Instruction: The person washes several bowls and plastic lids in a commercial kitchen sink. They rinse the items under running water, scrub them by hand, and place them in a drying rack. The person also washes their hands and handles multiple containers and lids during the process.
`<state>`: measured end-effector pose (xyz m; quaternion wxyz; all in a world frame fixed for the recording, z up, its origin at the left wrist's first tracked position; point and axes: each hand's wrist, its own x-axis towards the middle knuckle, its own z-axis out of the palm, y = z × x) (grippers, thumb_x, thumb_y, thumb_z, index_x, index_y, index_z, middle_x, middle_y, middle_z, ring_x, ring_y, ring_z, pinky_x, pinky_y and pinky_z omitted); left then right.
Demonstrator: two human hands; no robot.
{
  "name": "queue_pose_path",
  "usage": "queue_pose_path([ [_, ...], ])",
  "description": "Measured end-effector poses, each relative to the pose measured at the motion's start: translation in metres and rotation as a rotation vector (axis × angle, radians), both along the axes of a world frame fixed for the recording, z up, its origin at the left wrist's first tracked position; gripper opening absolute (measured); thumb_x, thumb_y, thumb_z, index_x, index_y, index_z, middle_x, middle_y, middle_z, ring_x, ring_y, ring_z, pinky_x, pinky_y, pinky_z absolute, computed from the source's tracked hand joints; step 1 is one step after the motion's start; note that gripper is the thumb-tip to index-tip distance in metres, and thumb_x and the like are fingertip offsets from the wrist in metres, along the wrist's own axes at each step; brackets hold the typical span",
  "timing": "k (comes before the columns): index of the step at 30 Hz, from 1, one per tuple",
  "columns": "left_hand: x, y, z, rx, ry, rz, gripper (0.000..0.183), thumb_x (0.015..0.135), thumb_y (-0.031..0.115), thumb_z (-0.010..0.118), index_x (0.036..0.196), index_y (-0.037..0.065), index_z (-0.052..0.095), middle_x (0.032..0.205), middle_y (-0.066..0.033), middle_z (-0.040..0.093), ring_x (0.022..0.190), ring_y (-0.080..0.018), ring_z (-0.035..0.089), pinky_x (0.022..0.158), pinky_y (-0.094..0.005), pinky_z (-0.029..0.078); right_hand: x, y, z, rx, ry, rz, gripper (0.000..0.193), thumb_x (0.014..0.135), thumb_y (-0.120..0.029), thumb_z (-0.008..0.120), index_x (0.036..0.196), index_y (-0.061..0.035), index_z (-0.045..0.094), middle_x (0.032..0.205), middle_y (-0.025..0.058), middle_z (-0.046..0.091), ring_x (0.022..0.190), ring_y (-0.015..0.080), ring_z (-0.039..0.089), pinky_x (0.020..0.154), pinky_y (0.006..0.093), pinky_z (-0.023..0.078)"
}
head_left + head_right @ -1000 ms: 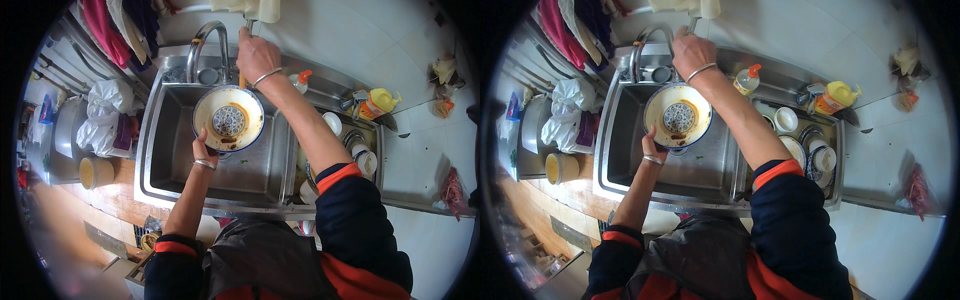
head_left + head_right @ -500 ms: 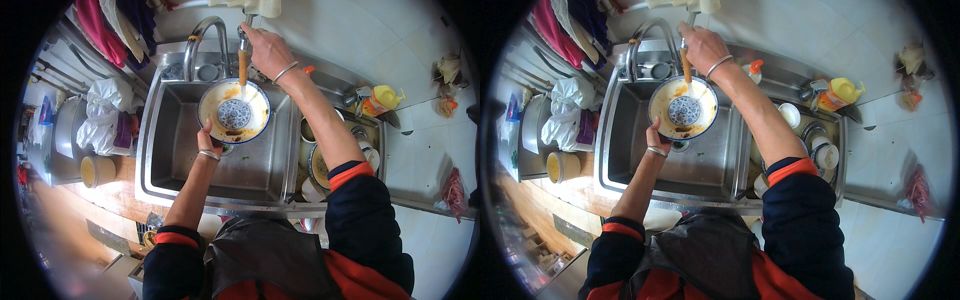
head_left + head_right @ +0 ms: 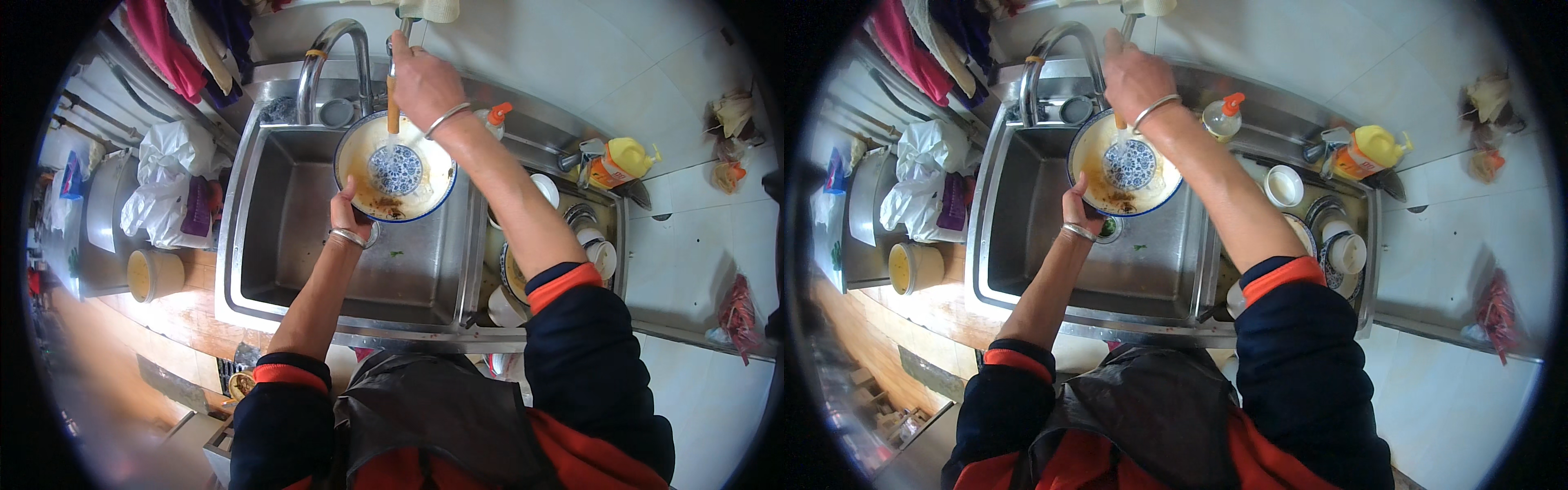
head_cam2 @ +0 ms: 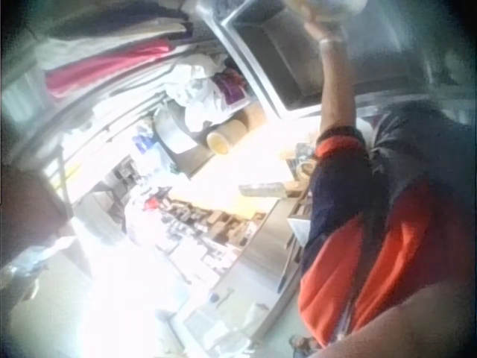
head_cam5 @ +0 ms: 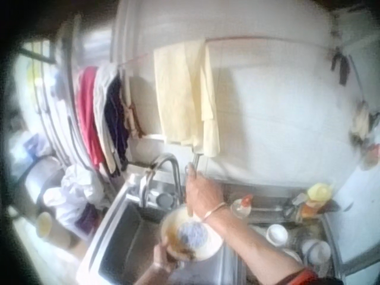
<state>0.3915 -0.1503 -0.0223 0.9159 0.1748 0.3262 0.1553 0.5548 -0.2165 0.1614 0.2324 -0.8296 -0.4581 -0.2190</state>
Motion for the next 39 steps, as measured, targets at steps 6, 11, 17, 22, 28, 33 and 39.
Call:
queue_pose_path([
  [6, -0.032, -0.007, 0.0, 0.019, 0.026, -0.022, 0.052, 0.094, 0.036, 0.051, 0.134, 0.003, 0.045, 0.135, -0.0154, 0.051, 0.121, -0.0335, 0.05, 0.104, -0.0485, 0.037, -0.036, 0.034, 0.013, 0.016, 0.072, -0.112, 0.062, 0.082, -0.016, 0.062, 0.13, 0.0129, 0.035, 0.083, 0.0225, 0.067, 0.073, 0.0371, 0.067, 0.065, 0.0445, 0.055],
  [11, -0.074, -0.008, 0.001, 0.079, -0.078, -0.109, 0.055, 0.094, 0.037, 0.052, 0.135, 0.002, 0.044, 0.134, -0.0166, 0.051, 0.12, -0.0347, 0.05, 0.103, -0.0487, 0.038, -0.038, -0.035, -0.029, 0.036, 0.29, 0.117, 0.068, 0.085, -0.027, 0.063, 0.141, -0.0028, 0.031, 0.083, 0.019, 0.067, 0.076, 0.037, 0.065, 0.069, 0.0445, 0.053],
  [17, -0.176, -0.01, 0.024, 0.168, 0.085, -0.059, 0.061, 0.093, 0.044, 0.049, 0.136, 0.001, 0.043, 0.13, -0.0182, 0.054, 0.115, -0.0333, 0.054, 0.099, -0.0454, 0.043, -0.091, 0.006, -0.087, -0.421, 0.1, 0.377, 0.06, 0.079, -0.045, 0.069, 0.117, 0.0002, 0.058, 0.084, 0.0185, 0.068, 0.082, 0.0358, 0.066, 0.074, 0.0433, 0.052],
  [22, -0.287, -0.021, 0.034, 0.215, 0.124, 0.226, 0.053, 0.095, 0.036, 0.051, 0.133, 0.0, 0.045, 0.126, -0.0159, 0.057, 0.112, -0.0304, 0.056, 0.096, -0.041, 0.045, -0.158, 0.051, -0.091, -1.072, 0.415, 0.554, 0.049, 0.071, -0.045, 0.071, 0.086, 0.0022, 0.071, 0.081, 0.0186, 0.069, 0.075, 0.0301, 0.068, 0.067, 0.0396, 0.053],
  [28, -0.413, -0.02, 0.013, 0.175, 0.133, 0.644, 0.053, 0.091, 0.034, 0.056, 0.131, 0.0, 0.048, 0.124, -0.0151, 0.058, 0.11, -0.029, 0.058, 0.095, -0.0405, 0.046, -0.291, 0.037, -0.13, -1.025, 1.274, 0.457, 0.027, 0.074, -0.024, 0.072, 0.082, 0.0013, 0.068, 0.066, 0.0098, 0.067, 0.047, 0.0133, 0.061, 0.036, 0.022, 0.044],
  [33, -0.511, -0.026, -0.012, 0.186, 0.242, 1.111, 0.039, 0.088, 0.024, 0.065, 0.114, -0.003, 0.055, 0.106, -0.0126, 0.063, 0.093, -0.0245, 0.063, 0.085, -0.039, 0.051, -0.469, 0.003, -0.176, -0.912, 1.829, 0.231, 0.034, 0.078, -0.03, 0.075, 0.095, -0.0028, 0.063, 0.069, 0.007, 0.067, 0.052, 0.0125, 0.064, 0.036, 0.0208, 0.045],
  [39, -0.6, -0.036, -0.044, 0.154, 0.203, 1.251, 0.038, 0.089, 0.024, 0.063, 0.115, -0.003, 0.054, 0.108, -0.0118, 0.061, 0.097, -0.024, 0.061, 0.087, -0.0372, 0.049, -0.532, 0.02, -0.166, -0.695, 0.784, 0.558, 0.028, 0.083, -0.029, 0.067, 0.088, -0.0005, 0.067, 0.083, 0.0175, 0.068, 0.067, 0.0252, 0.067, 0.058, 0.0362, 0.051],
])
